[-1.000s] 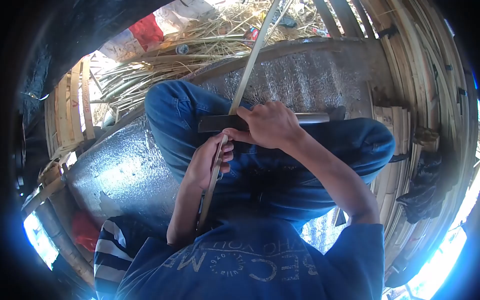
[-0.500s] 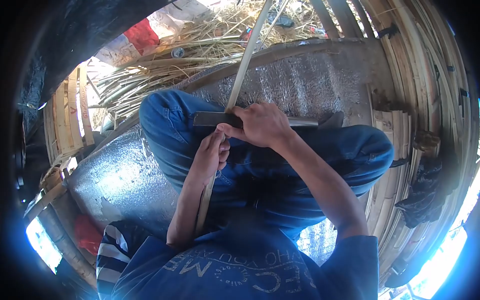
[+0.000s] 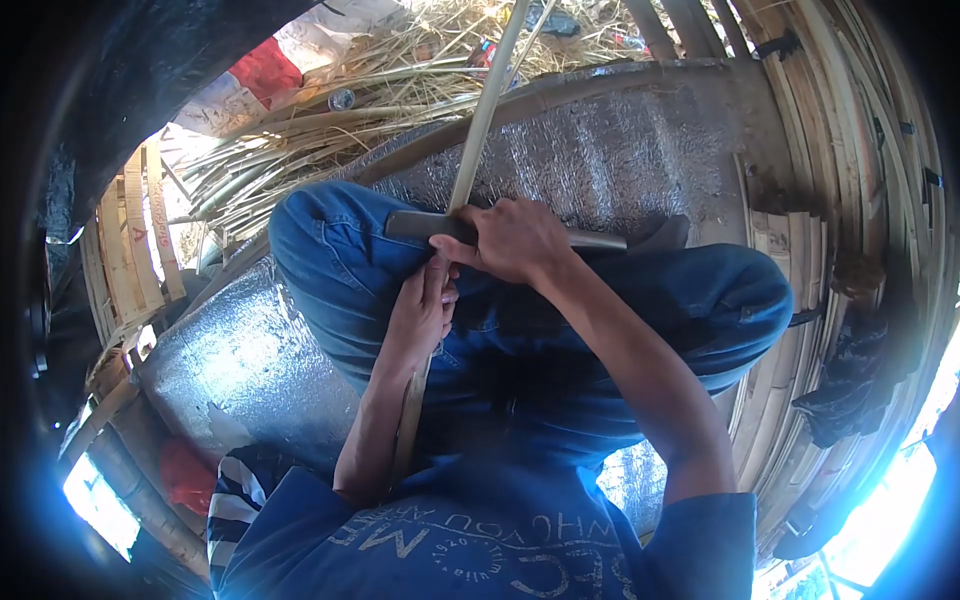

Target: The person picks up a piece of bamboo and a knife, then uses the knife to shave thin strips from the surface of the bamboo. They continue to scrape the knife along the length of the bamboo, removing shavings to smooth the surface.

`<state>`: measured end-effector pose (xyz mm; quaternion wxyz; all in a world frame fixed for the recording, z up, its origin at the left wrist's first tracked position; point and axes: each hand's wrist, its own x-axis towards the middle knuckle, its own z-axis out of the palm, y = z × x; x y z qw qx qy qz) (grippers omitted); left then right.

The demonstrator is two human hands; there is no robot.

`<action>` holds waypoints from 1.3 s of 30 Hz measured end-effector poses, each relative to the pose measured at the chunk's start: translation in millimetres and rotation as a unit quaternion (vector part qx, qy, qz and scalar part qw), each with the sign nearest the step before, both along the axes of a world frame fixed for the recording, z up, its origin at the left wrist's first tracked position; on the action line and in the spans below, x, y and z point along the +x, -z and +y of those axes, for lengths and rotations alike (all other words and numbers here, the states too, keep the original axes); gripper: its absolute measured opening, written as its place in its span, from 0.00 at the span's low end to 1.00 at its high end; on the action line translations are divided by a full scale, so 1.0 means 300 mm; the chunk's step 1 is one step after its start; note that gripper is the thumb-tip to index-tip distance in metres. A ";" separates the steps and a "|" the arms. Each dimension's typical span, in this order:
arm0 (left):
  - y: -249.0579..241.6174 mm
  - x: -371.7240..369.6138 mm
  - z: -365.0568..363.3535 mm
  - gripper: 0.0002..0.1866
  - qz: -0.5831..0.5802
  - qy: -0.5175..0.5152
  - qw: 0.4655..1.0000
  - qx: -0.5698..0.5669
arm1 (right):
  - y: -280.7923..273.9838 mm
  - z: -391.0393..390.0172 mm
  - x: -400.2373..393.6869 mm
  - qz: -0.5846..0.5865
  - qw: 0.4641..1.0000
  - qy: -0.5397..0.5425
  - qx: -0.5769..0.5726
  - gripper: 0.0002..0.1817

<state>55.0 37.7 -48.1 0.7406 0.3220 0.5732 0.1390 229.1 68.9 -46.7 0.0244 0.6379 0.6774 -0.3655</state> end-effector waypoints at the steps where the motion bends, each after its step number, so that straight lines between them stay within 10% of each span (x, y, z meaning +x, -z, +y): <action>1: 0.002 0.000 0.000 0.23 0.006 0.016 1.000 0.014 | 0.006 0.003 0.004 -0.009 1.000 0.006 0.015 0.41; 39: -0.033 -0.070 -0.151 0.22 0.050 0.075 0.975 0.204 | 0.044 0.234 0.198 -0.119 0.989 0.069 0.050 0.42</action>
